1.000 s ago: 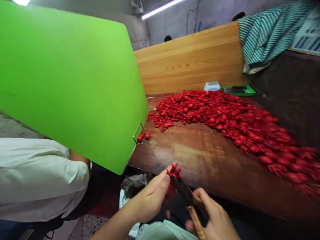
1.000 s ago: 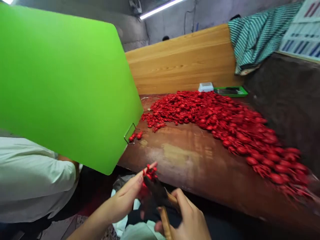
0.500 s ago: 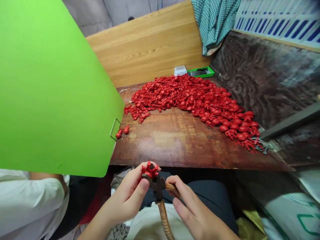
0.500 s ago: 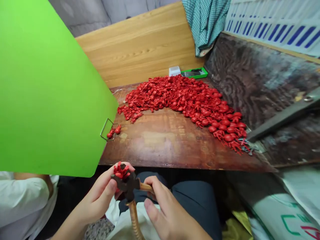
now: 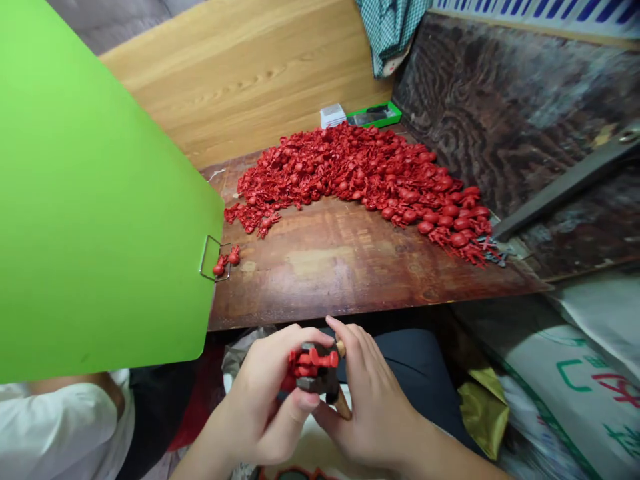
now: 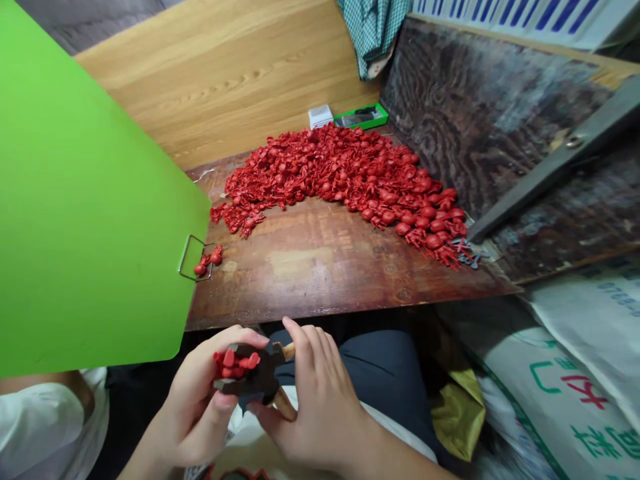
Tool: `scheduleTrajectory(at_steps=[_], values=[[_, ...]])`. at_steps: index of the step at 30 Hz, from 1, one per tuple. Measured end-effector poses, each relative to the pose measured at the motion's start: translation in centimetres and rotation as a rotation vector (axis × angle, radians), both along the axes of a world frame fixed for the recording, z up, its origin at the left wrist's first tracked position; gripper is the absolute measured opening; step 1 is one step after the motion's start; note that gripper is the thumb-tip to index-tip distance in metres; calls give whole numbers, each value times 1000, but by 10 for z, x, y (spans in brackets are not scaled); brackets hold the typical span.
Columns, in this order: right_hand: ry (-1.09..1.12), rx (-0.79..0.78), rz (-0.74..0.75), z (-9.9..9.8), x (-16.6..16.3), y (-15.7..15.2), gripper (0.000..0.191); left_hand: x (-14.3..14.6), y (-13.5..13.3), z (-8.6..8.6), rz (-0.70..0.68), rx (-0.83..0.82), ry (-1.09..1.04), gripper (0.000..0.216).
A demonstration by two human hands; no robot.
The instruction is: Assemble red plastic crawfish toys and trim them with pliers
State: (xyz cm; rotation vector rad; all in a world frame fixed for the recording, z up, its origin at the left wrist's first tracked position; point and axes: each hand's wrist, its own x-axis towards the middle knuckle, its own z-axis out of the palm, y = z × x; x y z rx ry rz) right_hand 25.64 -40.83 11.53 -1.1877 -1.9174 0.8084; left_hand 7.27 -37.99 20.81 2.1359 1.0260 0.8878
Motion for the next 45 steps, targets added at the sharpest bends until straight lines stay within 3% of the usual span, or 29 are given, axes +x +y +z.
scheduleTrajectory(at_steps=[6,12,16,21,26,36,39,43,45], values=[[43,-131,90,6,6,4,47,3,7,2,2,-23,18,36],[101,-162,85,7,8,5,36,7,12,7,-22,12,68,34],[183,-169,112,4,11,8,40,13,10,11,-13,-21,103,33],[230,-201,199,6,23,13,61,13,1,16,4,-144,110,66],[112,-184,134,8,32,15,75,6,0,9,24,-192,51,60],[-97,-69,46,14,42,14,82,7,3,1,9,-46,-70,52],[-155,-10,14,18,44,14,79,8,6,3,-20,74,25,66],[-237,40,9,21,47,12,70,6,10,6,14,130,153,45],[-268,41,21,22,49,11,67,5,10,7,10,151,185,46]])
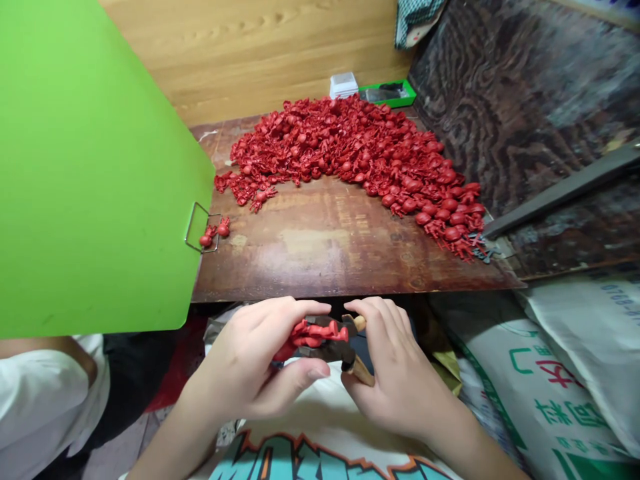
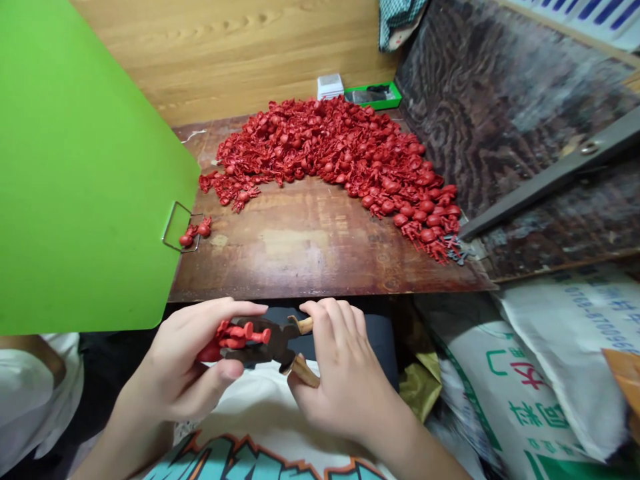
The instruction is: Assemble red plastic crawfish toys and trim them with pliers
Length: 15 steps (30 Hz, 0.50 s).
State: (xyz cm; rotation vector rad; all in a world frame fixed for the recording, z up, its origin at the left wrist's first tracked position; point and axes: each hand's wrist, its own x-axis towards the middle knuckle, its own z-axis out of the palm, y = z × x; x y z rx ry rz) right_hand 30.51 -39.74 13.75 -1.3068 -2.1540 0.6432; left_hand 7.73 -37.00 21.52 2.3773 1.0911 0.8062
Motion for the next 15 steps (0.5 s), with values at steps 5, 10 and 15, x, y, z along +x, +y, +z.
scheduleTrajectory(at_steps=[5,10,15], values=[[-26,17,12,1,1,-2,55,-1,2,3,-26,40,13,45],[-4,-36,11,1,-2,-4,45,-3,5,3,-45,11,-20,40],[45,-84,8,-2,-8,-9,36,-2,3,3,-42,-59,-44,36]])
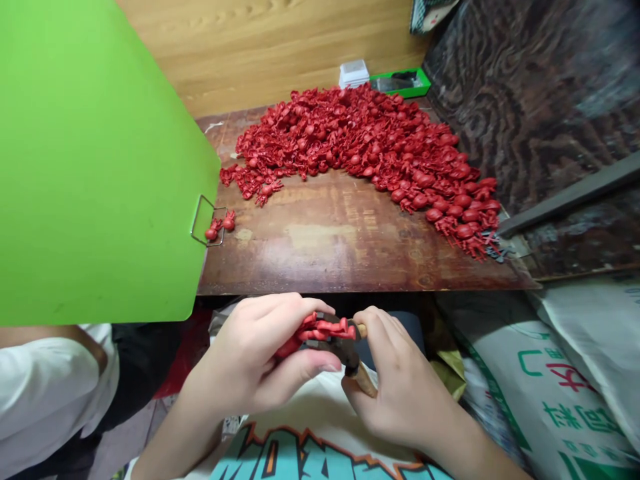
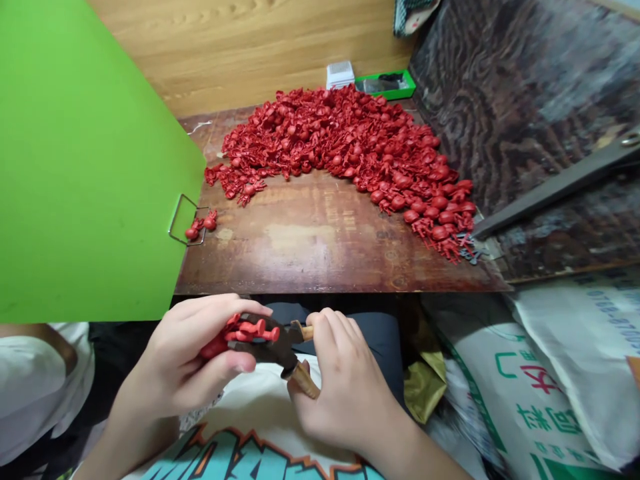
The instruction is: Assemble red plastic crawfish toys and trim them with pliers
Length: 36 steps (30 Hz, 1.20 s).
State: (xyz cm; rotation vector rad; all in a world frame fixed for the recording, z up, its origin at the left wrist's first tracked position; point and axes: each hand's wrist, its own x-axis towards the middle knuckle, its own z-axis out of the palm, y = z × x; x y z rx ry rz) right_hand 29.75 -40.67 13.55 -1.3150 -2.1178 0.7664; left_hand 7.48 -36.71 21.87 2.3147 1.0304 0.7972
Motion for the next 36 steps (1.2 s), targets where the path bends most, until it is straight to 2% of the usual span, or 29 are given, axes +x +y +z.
scheduleTrajectory(at_steps=[6,14,18,22,26,28,30,33,36], values=[[50,-9,-15,-4,-2,-1,24,4,-1,3,4,-64,46,36],[116,1,-31,-8,-3,-5,26,8,-3,7,-9,-65,108,34],[133,-71,-21,-8,-1,-3,29,12,-3,8,28,-49,138,34],[240,-232,77,-7,1,1,34,15,-3,5,22,-52,60,49],[383,-323,187,-15,0,2,44,13,-2,-1,42,-110,-12,69],[419,-383,286,-22,0,1,51,12,0,-3,52,-154,28,68],[414,-407,323,-30,2,1,53,10,1,-5,68,-212,85,59],[322,-316,169,-42,9,0,43,2,0,-5,99,-289,81,46],[250,-224,2,-53,22,1,28,-11,-5,-7,187,-248,31,31]])
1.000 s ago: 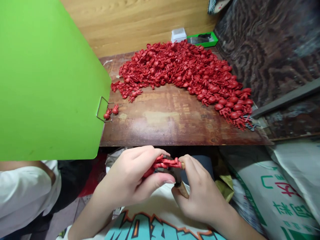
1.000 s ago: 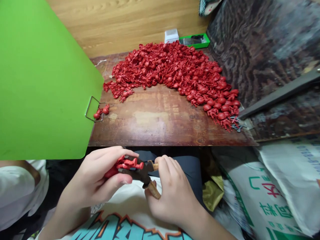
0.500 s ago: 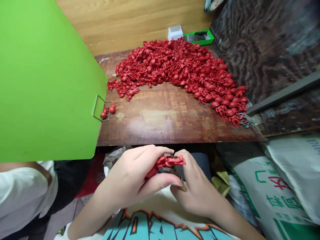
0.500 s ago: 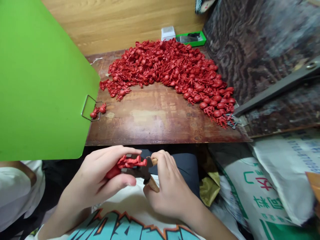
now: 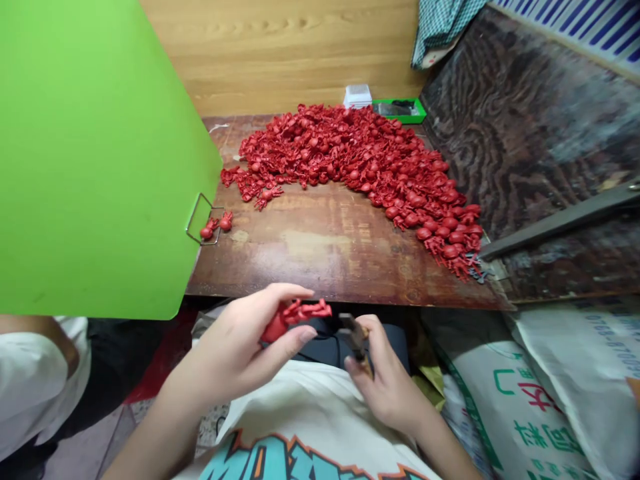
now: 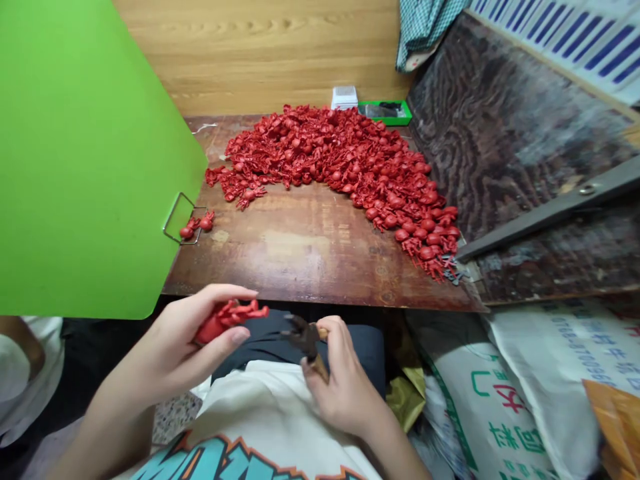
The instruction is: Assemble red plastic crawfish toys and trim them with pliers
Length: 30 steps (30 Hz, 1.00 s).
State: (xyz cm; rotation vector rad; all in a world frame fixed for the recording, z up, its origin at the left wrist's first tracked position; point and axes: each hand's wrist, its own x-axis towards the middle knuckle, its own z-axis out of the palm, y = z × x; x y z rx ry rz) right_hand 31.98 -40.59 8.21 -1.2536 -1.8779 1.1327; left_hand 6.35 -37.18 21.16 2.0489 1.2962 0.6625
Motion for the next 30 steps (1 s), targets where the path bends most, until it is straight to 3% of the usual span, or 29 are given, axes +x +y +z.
scheduleTrajectory(at_steps=[2,4,10,14,18,23,25,28,30], values=[[-30,-20,-121,-8,11,3,22,-9,-4,-3,48,16,-16,23],[-52,-100,-225,-17,20,7,28,-14,-6,-6,65,-67,-87,18],[-75,-282,-382,-34,39,18,58,-6,-4,-22,226,-599,-754,29],[-210,-269,-426,-37,46,20,61,-1,-1,-33,304,-790,-937,29],[-516,-42,-506,-48,51,28,62,1,-2,-35,301,-779,-1023,34],[-825,263,-557,-60,49,55,51,2,-2,-36,308,-931,-1086,42],[-936,270,-501,-57,43,70,41,4,0,-40,380,-957,-1037,44],[-1006,154,-427,-50,32,96,30,8,5,-53,509,-897,-866,49],[-998,130,-446,-49,25,116,31,12,7,-64,502,-822,-759,51]])
